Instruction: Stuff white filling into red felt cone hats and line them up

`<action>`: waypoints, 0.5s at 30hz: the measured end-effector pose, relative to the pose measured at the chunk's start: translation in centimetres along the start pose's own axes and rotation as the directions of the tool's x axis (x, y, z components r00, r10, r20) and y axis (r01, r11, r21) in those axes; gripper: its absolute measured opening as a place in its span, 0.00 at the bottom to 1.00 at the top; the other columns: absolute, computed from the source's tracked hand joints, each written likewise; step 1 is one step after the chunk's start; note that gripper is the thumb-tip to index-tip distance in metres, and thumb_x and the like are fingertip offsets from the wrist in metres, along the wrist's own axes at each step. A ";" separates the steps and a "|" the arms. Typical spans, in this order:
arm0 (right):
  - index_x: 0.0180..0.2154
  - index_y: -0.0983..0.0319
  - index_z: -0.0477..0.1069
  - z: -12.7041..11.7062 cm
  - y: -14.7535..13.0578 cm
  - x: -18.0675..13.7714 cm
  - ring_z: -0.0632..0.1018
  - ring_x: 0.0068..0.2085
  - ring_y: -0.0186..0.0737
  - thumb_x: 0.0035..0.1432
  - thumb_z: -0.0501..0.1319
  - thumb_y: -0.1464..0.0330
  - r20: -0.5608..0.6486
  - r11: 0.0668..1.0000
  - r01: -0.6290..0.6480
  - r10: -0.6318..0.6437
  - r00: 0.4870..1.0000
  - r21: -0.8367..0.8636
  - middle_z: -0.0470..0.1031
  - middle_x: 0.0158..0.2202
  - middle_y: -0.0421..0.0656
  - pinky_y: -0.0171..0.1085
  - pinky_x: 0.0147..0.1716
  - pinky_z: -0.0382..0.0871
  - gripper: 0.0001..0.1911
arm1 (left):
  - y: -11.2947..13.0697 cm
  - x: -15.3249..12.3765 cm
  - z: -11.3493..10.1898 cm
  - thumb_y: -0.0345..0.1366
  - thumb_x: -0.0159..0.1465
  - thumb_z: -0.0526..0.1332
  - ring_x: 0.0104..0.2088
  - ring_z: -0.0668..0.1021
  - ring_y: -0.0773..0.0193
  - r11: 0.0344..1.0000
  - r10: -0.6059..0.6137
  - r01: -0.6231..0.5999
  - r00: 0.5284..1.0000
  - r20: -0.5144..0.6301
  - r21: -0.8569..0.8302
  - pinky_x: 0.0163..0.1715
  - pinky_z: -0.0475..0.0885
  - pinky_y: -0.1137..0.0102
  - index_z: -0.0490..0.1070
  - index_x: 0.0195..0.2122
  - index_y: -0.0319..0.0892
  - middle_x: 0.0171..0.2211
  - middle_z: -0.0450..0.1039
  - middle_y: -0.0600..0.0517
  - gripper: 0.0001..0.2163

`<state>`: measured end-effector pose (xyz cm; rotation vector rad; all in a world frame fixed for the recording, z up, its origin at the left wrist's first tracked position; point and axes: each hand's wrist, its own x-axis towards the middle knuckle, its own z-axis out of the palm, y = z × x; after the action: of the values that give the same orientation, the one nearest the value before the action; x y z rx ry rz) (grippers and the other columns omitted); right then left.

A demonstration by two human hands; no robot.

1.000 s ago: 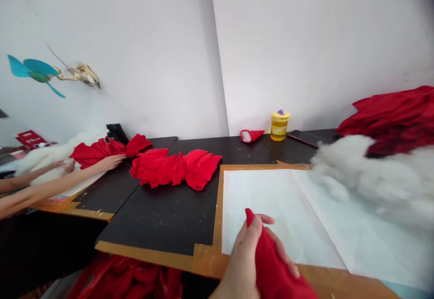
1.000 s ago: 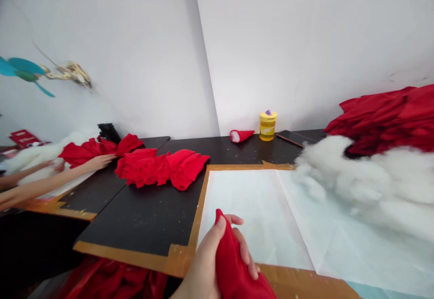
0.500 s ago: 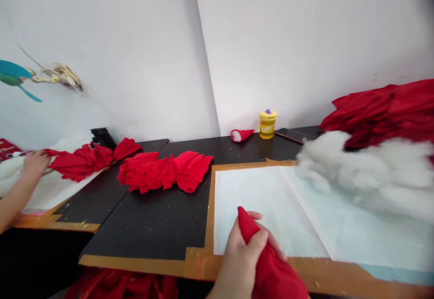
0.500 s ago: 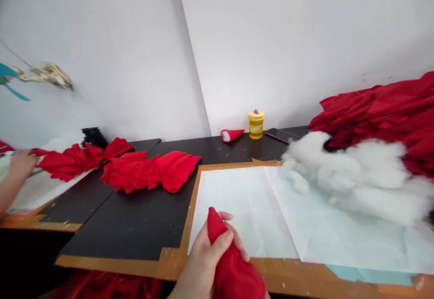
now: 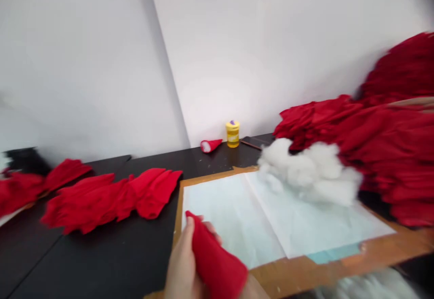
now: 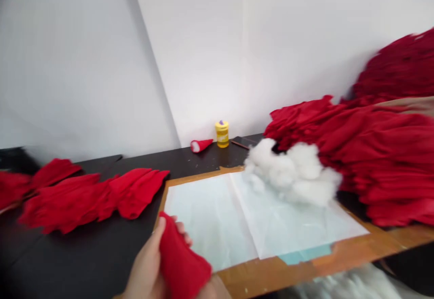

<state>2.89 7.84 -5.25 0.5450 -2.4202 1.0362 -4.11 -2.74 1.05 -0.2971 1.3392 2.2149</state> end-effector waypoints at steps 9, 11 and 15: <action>0.52 0.55 0.68 -17.8 2.5 -4.9 0.78 0.49 0.48 0.65 0.56 0.69 -0.340 0.787 -0.329 0.162 0.926 -0.523 0.79 0.49 0.47 0.47 0.49 0.73 0.15 | 5.7 6.7 -4.2 0.54 0.57 0.62 0.67 0.60 0.40 0.685 0.379 -0.322 0.924 0.058 0.653 0.65 0.58 0.47 0.65 0.57 0.49 0.68 0.56 0.47 0.29; 0.55 0.59 0.67 -22.6 5.2 -3.6 0.73 0.57 0.53 0.63 0.56 0.65 -0.426 0.562 -0.528 0.315 0.848 -0.637 0.75 0.55 0.51 0.51 0.57 0.67 0.19 | 5.2 6.6 -3.1 0.54 0.59 0.57 0.67 0.61 0.43 0.533 0.444 -0.422 0.877 0.182 0.733 0.65 0.58 0.47 0.64 0.58 0.50 0.68 0.58 0.47 0.28; 0.62 0.73 0.59 -28.1 11.1 1.7 0.71 0.56 0.72 0.62 0.59 0.58 -0.554 0.409 -0.709 0.443 0.704 -0.574 0.76 0.49 0.66 0.68 0.52 0.61 0.34 | 2.0 5.3 1.8 0.45 0.61 0.54 0.60 0.70 0.47 0.269 0.280 -0.648 0.761 0.586 0.713 0.63 0.62 0.50 0.71 0.50 0.45 0.57 0.72 0.43 0.19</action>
<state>2.67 35.62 6.66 -0.7988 -2.4508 0.1470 -9.47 -0.20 1.06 1.0170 2.3647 1.3991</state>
